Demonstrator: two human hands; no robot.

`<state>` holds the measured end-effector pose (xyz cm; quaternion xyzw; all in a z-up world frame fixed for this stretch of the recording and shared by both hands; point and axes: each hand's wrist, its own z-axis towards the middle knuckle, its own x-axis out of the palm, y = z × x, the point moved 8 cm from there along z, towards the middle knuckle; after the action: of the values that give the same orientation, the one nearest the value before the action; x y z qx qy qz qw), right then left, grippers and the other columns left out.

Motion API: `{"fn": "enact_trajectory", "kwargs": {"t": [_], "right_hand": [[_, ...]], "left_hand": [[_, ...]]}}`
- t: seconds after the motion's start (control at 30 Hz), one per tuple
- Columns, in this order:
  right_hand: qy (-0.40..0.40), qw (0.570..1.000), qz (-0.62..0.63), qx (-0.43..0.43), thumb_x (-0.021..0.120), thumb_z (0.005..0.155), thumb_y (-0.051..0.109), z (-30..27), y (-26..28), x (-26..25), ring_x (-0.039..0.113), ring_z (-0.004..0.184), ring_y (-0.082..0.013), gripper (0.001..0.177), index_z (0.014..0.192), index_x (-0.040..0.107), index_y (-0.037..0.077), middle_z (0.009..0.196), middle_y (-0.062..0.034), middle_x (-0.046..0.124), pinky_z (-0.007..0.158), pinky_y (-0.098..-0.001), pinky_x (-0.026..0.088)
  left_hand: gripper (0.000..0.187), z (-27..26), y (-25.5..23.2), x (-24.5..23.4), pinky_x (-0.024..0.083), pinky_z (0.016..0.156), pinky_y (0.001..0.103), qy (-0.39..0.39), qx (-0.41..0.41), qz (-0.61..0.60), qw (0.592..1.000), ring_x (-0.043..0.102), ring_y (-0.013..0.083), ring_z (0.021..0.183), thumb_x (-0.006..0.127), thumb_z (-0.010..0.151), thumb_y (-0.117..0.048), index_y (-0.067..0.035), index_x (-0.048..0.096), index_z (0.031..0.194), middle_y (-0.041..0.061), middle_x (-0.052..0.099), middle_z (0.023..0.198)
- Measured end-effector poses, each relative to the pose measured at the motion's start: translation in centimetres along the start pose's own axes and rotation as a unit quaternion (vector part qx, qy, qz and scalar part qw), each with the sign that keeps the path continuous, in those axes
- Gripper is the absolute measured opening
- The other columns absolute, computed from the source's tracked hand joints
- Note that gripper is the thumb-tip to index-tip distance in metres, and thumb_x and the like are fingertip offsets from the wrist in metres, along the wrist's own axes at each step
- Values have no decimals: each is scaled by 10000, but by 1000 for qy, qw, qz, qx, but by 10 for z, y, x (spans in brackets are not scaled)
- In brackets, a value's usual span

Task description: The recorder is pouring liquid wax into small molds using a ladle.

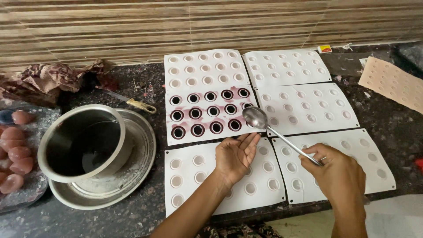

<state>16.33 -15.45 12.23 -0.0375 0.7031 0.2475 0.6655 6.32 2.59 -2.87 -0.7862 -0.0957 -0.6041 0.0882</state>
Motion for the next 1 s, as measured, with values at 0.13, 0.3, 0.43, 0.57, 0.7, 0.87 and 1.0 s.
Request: {"fn": "enact_trajectory", "kwargs": {"t": [0.13,0.3,0.43,0.57,0.7,0.87,1.0], "right_hand": [[12,998,25,56,838,826,330,-6,-4,-4,703,552,-190,219,1030,814,256,751,5,771,561,-358,481],[-32,997,64,17,859,781,265,-6,-6,-7,683,597,-157,246,1023,819,252,741,11,759,548,-331,481],[-39,998,38,-8,869,781,282,-10,-5,-2,675,589,-128,245,1015,815,235,740,12,761,542,-324,470],[-47,997,66,-1,852,802,255,-14,-6,-3,674,584,-144,236,1035,824,237,734,-2,763,544,-329,465],[11,992,99,72,845,823,236,-9,-6,-4,694,566,-182,239,1060,827,209,733,-34,769,531,-337,477],[38,978,200,37,810,847,239,8,23,-7,708,654,-139,294,1108,771,109,812,-73,753,546,-291,476],[113,959,258,-36,802,919,183,22,64,8,574,631,-229,334,1229,737,76,908,-103,719,450,-370,342]], "left_hand": [[680,0,0,0,594,912,319,-2,0,-5,1000,575,269,1329,469,835,-127,91,389,1475,194,499,1511],[669,1,1,-3,596,900,327,-2,-1,-8,1000,571,275,1331,474,835,-123,79,392,1468,189,507,1502],[671,0,0,-2,596,899,327,-2,0,-9,1000,576,272,1330,478,832,-126,75,396,1467,182,506,1497],[700,-2,2,-1,596,902,315,-4,2,-3,1000,580,263,1331,488,824,-139,71,386,1484,173,508,1504],[748,-5,1,1,592,915,295,-19,10,23,1000,582,254,1342,494,822,-150,49,343,1527,160,474,1551],[746,-20,-7,4,575,950,290,-31,14,83,996,588,244,1331,482,865,-187,16,305,1561,131,429,1597],[663,-58,-30,15,568,941,296,-57,21,194,979,615,247,1274,425,927,-214,-27,304,1552,110,441,1591]]}}
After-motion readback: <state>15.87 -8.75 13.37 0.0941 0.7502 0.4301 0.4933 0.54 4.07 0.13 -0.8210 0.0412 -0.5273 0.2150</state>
